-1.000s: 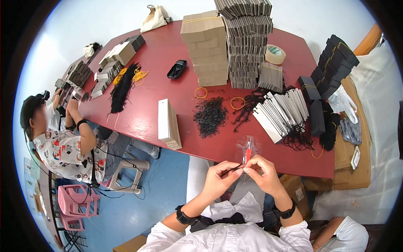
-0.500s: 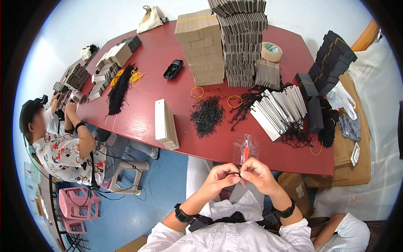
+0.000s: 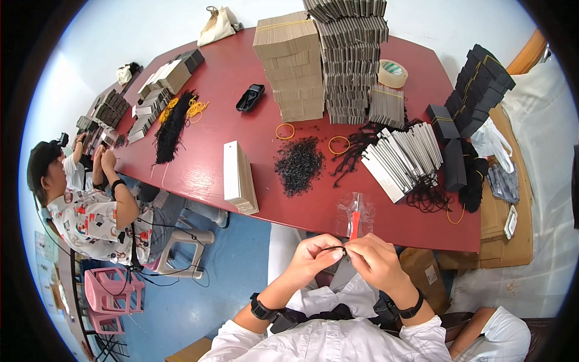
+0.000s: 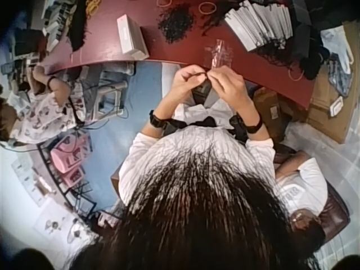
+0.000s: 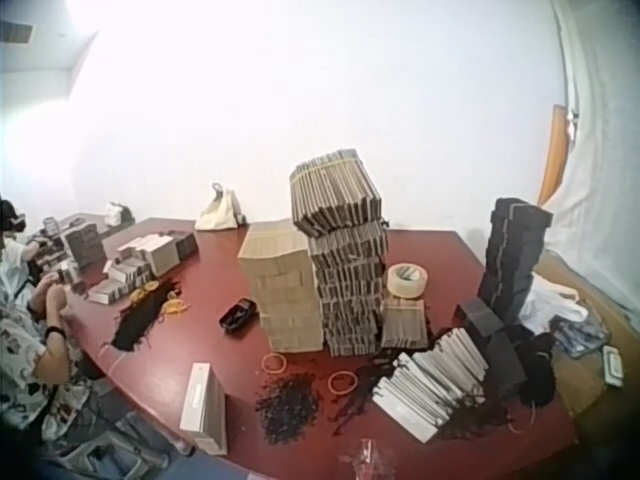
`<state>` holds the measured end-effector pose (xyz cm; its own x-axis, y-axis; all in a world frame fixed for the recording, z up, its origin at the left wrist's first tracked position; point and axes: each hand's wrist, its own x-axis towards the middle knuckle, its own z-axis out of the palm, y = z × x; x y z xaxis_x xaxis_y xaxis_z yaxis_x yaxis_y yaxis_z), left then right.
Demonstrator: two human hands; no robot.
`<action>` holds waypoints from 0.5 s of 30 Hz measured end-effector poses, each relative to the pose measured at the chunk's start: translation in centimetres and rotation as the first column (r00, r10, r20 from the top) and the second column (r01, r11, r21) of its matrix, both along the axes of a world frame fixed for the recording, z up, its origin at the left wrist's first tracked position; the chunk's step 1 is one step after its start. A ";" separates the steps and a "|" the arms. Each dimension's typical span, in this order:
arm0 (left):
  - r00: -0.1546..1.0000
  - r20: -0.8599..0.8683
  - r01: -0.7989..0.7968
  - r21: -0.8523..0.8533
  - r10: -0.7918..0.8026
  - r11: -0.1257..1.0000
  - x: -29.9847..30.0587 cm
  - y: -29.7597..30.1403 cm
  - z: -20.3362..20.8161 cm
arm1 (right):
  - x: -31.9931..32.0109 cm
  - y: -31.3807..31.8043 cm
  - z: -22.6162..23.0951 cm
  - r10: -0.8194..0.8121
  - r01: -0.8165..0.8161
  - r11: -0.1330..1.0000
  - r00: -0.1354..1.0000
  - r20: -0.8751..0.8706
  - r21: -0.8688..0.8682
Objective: The person picks up a black cord, threads it through a hole in a white tag, and ties the ends together. They then place the finished tag onto a stack on the table.
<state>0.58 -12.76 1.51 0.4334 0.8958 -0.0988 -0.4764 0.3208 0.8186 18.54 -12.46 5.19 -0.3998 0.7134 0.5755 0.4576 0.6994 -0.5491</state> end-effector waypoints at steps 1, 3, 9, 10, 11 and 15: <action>1.000 0.000 0.000 0.000 0.000 1.000 0.0 0.0 -0.1 | -0.1 -0.1 0.1 -0.011 0.006 0.998 0.997 -0.081 -0.065; 0.988 -0.141 -0.052 0.110 0.067 0.993 -0.1 0.0 -0.4 | -0.1 -0.2 -0.2 -0.023 0.002 0.992 0.986 -0.162 -0.129; 0.949 -0.243 -0.145 0.227 0.200 0.963 1.2 0.1 0.7 | 0.0 -0.7 -2.2 -0.203 -0.024 0.850 0.907 -0.369 -0.527; 0.949 -0.243 -0.146 0.227 0.201 0.963 1.2 0.1 0.6 | 0.2 -0.5 -2.0 -0.187 0.028 0.887 0.935 -0.301 -0.462; 0.944 -0.277 -0.127 0.195 0.179 0.973 1.1 0.1 0.6 | 0.3 -0.4 -1.7 -0.176 0.075 0.918 0.957 -0.229 -0.390; 0.953 -0.292 -0.045 0.106 0.074 0.993 0.5 0.1 0.0 | 0.9 0.4 -0.9 -0.258 0.076 0.875 0.908 -0.329 -0.477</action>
<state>1.12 -12.71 1.51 0.3433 0.9307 -0.1258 -0.2244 0.2114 0.9513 19.41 -12.05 4.25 -0.0722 0.9629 0.2599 0.2424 0.2697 -0.9319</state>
